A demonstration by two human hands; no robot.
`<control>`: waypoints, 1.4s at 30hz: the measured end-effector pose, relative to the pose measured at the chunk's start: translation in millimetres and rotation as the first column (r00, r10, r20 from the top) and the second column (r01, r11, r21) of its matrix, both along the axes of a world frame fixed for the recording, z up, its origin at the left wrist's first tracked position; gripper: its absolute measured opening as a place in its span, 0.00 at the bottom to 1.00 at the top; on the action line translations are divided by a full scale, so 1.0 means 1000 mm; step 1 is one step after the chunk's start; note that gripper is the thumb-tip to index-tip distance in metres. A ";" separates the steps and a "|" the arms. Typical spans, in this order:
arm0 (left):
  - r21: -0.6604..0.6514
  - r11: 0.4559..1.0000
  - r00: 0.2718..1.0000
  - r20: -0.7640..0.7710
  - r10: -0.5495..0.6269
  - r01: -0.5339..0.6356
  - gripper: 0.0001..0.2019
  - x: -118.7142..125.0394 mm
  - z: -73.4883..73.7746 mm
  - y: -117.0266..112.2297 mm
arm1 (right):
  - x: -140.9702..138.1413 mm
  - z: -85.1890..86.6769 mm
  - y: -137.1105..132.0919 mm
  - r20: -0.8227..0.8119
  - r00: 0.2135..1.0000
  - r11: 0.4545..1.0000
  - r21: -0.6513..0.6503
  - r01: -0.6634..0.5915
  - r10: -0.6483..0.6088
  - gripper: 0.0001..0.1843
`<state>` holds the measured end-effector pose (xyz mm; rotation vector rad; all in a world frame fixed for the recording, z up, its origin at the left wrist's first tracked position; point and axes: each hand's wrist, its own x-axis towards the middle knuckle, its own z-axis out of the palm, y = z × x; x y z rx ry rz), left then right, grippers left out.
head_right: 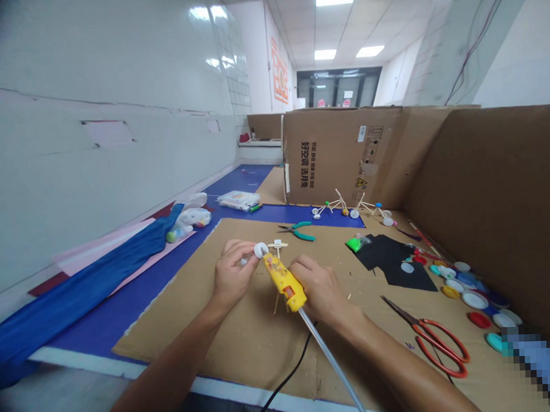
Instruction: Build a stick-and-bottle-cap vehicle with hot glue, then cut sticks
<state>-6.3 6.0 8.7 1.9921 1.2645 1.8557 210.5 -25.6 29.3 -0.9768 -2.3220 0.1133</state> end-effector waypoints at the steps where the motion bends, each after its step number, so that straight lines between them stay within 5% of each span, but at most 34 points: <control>1: 0.007 1.000 1.000 0.002 0.007 -0.007 0.05 0.000 -0.001 0.000 | -0.001 -0.001 0.000 0.003 1.000 1.000 0.010 0.003 -0.003 0.05; 20: -0.170 0.974 0.963 0.249 -0.103 0.148 0.07 0.001 -0.002 0.000 | 0.002 -0.007 0.004 0.013 1.000 0.997 0.080 -0.008 0.007 0.08; 34: -0.215 0.948 0.947 0.270 -0.172 0.234 0.09 0.000 -0.003 -0.001 | 0.004 -0.004 0.005 -0.025 0.998 0.998 0.036 -0.056 0.057 0.12; 42: -0.332 0.871 0.886 0.414 -0.211 0.362 0.13 -0.002 0.002 -0.002 | 0.005 -0.006 0.008 -0.107 0.993 0.998 -0.023 -0.055 0.052 0.08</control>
